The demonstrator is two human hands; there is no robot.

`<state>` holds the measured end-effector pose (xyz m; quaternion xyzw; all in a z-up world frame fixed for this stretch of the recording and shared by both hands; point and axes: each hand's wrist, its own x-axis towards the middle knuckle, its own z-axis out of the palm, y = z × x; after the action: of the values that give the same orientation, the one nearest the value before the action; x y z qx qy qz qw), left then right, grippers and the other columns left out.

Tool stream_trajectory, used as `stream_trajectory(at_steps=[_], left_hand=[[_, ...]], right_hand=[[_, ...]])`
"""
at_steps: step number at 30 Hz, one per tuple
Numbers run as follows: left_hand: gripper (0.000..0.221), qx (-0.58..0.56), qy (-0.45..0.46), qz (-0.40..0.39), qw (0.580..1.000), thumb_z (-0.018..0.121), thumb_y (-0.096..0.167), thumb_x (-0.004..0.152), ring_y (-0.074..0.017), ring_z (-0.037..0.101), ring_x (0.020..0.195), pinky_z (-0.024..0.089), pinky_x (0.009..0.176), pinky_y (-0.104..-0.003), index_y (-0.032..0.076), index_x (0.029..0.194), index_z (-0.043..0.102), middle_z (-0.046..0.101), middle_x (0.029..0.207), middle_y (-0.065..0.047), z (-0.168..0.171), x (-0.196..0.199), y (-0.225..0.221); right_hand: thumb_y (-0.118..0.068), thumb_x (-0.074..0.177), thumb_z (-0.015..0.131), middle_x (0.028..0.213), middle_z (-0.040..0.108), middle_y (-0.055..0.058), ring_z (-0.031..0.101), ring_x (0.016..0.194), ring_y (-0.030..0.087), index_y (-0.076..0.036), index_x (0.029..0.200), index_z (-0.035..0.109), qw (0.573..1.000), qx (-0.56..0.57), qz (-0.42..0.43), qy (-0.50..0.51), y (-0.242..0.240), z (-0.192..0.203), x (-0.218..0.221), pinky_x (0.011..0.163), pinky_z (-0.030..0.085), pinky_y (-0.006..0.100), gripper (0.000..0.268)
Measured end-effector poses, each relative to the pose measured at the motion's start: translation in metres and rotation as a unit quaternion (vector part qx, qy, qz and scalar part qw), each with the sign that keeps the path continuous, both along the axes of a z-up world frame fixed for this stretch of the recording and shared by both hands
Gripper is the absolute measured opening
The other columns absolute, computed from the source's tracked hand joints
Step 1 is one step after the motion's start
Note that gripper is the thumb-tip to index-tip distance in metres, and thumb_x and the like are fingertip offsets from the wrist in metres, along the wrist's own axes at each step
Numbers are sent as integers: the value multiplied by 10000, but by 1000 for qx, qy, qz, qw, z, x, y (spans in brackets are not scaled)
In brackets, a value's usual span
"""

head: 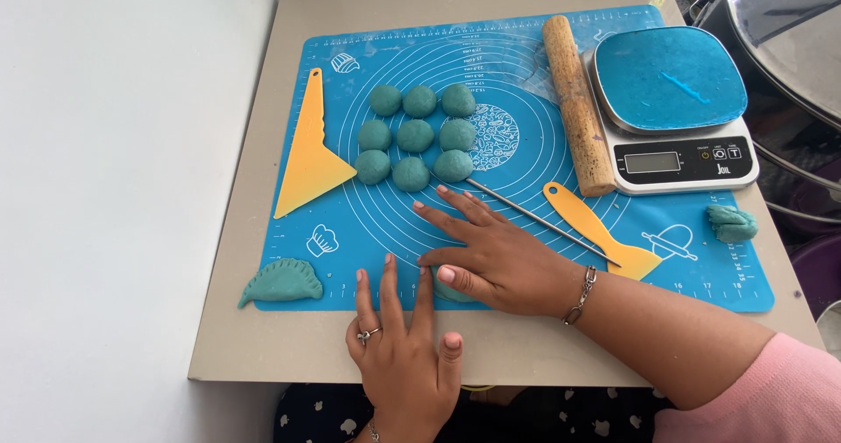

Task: Shaping and sealing the edges of blue dough pastries using a plastic scraper and a metal rod for decoration.

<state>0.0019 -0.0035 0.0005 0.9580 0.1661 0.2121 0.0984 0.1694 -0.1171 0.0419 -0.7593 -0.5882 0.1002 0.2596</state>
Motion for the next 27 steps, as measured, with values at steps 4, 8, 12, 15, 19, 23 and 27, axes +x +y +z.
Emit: stream_trajectory(at_steps=[4,8,12,15,19,23,27], left_hand=[[802,17,6,-11,1000,49,663,1009,-410,277,1523,328,1037,-558,252,1504,528,368,1643,-131,0,-1,1],[856,23,3,-12,1000,12,663,1002,-403,263,1535,333,1022,-536,186,1501,518,331,1666,-129,0,0,0],[860,29,5,-14,999,-1,684,993,-411,256,1534,331,1017,-542,233,1502,526,331,1666,-120,1,0,1],[841,29,22,-11,999,36,698,989,-414,237,1537,329,1022,-559,244,1524,498,319,1668,-126,-2,1,1],[844,31,1,-10,999,16,684,990,-405,250,1538,336,1023,-551,245,1508,517,327,1669,-118,1,1,-1],[856,42,16,-27,999,25,706,982,-422,240,1534,327,1022,-574,238,1509,511,313,1674,-114,-1,0,2],[851,59,33,-33,997,44,715,984,-429,221,1537,323,1016,-586,227,1522,487,297,1680,-116,-3,1,2]], right_hand=[[-578,1014,153,1703,183,95,-16,1580,348,-183,1364,665,995,-34,-19,90,-1,2,0,1202,83,575,735],[-598,1000,148,1704,200,63,-3,1589,320,-191,1348,695,991,1,-32,130,-3,6,2,1209,84,575,765],[-606,992,156,1707,195,66,-12,1589,329,-189,1342,698,990,-4,-27,142,-2,5,3,1206,84,580,768],[-557,1023,162,1702,175,94,-26,1580,336,-172,1364,678,996,-14,-16,91,-2,1,4,1213,50,564,729],[-563,1022,143,1699,191,96,-16,1580,341,-183,1375,671,996,-5,-16,90,-3,1,4,1213,49,570,740],[-557,1021,147,1702,188,84,-27,1581,333,-183,1389,662,995,-6,-12,102,-2,-3,5,1214,40,564,736],[-565,1017,146,1700,190,101,-20,1581,344,-182,1400,652,994,-9,-14,107,-1,-2,5,1210,51,570,741]])
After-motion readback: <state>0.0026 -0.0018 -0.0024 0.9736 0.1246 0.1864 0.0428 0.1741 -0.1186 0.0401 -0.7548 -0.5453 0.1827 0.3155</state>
